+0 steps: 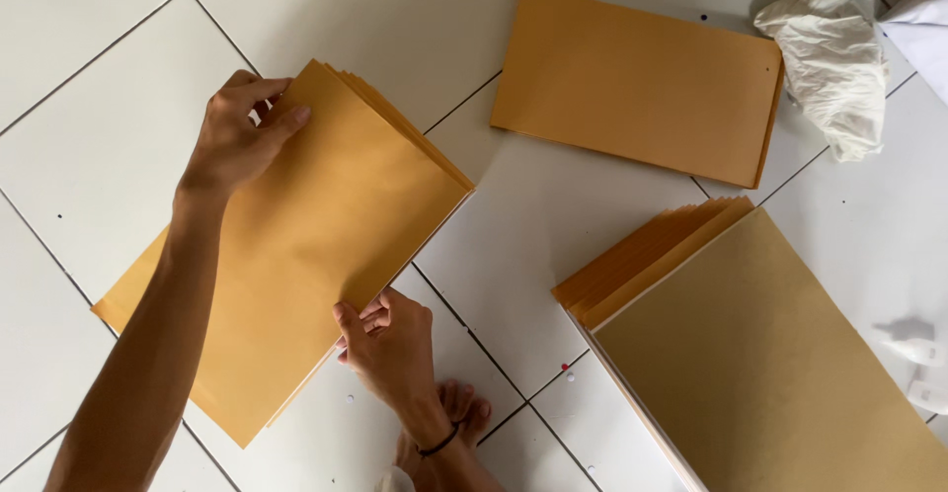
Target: The person applies glue to the edges of brown paper sheets using a brush and a white cloth. They then fold the glued edges over and press them down to secure the bond.
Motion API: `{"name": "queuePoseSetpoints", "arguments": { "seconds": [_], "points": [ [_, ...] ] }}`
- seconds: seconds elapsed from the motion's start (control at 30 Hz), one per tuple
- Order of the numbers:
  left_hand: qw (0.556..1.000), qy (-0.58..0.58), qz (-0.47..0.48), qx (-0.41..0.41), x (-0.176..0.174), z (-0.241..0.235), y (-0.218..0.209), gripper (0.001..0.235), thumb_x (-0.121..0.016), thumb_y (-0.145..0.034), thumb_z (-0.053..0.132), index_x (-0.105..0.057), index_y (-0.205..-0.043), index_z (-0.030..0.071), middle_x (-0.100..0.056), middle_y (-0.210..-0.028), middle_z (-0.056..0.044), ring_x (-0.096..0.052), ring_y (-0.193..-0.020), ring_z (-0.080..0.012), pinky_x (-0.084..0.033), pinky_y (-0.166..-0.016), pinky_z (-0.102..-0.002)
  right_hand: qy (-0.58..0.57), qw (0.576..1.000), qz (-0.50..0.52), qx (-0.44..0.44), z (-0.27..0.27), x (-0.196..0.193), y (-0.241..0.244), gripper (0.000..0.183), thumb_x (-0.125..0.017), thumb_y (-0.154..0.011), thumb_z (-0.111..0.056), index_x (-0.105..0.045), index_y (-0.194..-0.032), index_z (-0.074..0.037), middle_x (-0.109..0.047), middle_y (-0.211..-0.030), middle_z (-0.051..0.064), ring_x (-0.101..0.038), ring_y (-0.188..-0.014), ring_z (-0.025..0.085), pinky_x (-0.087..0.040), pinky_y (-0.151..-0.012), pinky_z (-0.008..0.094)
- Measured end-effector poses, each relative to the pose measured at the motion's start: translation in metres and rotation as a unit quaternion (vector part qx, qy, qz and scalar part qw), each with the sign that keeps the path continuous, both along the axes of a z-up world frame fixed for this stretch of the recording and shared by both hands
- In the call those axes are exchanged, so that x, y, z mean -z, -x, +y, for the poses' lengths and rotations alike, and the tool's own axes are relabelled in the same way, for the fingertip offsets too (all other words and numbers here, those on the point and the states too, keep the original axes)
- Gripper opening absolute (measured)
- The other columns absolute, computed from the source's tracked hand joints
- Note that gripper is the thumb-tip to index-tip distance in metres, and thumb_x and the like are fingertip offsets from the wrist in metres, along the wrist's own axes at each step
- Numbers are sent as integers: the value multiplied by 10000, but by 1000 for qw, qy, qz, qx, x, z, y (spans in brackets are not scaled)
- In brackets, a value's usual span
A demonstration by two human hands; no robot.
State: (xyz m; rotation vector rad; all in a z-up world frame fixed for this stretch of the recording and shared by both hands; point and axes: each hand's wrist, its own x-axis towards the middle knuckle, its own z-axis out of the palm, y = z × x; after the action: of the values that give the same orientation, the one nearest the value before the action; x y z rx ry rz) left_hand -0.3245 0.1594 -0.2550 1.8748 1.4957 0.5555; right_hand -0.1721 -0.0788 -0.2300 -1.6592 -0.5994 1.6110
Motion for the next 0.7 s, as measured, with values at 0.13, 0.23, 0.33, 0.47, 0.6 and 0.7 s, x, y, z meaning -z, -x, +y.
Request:
{"name": "queuePoseSetpoints", "arguments": {
  "seconds": [0.13,0.23,0.33,0.47,0.6,0.7],
  "points": [
    [998,54,9,1,-43,-10,-26,465,-669,-926,207,-643,-1385,132,-564,-1291,-66,-565,-1104,-222,-517,-794,-350,-73,976,-203,-17,-14,29,-2,441,-837,-845,-397,-532,-658,-138,-644,-534,-34,-585,-494,109,-477,-531,278],
    [997,63,51,-3,-43,-6,-46,376,-609,-1013,318,-366,-814,110,-304,-786,17,-270,-731,-156,-256,-633,-327,-5,990,-140,-36,-16,-10,-16,710,-726,-820,-489,-471,-1377,-131,-715,-1147,67,-711,-1025,182,-618,-776,308],
    [980,154,91,-88,-75,-24,-81,656,-573,-917,467,-469,-1477,141,-531,-1259,-165,-332,-1373,-201,-510,-856,-471,-17,996,31,-78,-14,-22,-13,1194,-621,-840,-563,184,-1583,-88,-90,-1697,197,-169,-1589,249,-481,-1132,435],
    [980,148,107,-82,-68,-18,-72,664,-572,-942,500,-470,-1501,156,-494,-1360,-172,-315,-1394,-232,-467,-964,-486,-82,994,62,-43,-2,-44,-10,1050,-576,-806,-578,20,-1586,-205,-540,-1530,-46,-570,-1338,249,-451,-1084,540],
    [989,117,69,-61,-66,-9,-73,497,-521,-1047,402,-242,-728,142,-190,-706,33,-175,-668,-134,-167,-592,-343,-97,989,112,25,-7,-32,-2,1103,-626,-823,-482,95,-1610,-201,-418,-1611,-28,-466,-1435,224,-371,-1166,506],
    [984,105,108,-92,-47,-1,-75,670,-544,-1092,479,-176,-652,132,-155,-659,-12,-170,-656,-190,-200,-630,-406,-74,991,108,19,-4,-32,-2,1186,-645,-794,-462,189,-1599,-212,-366,-1656,-32,-398,-1489,218,-315,-1193,513]
  ]
}}
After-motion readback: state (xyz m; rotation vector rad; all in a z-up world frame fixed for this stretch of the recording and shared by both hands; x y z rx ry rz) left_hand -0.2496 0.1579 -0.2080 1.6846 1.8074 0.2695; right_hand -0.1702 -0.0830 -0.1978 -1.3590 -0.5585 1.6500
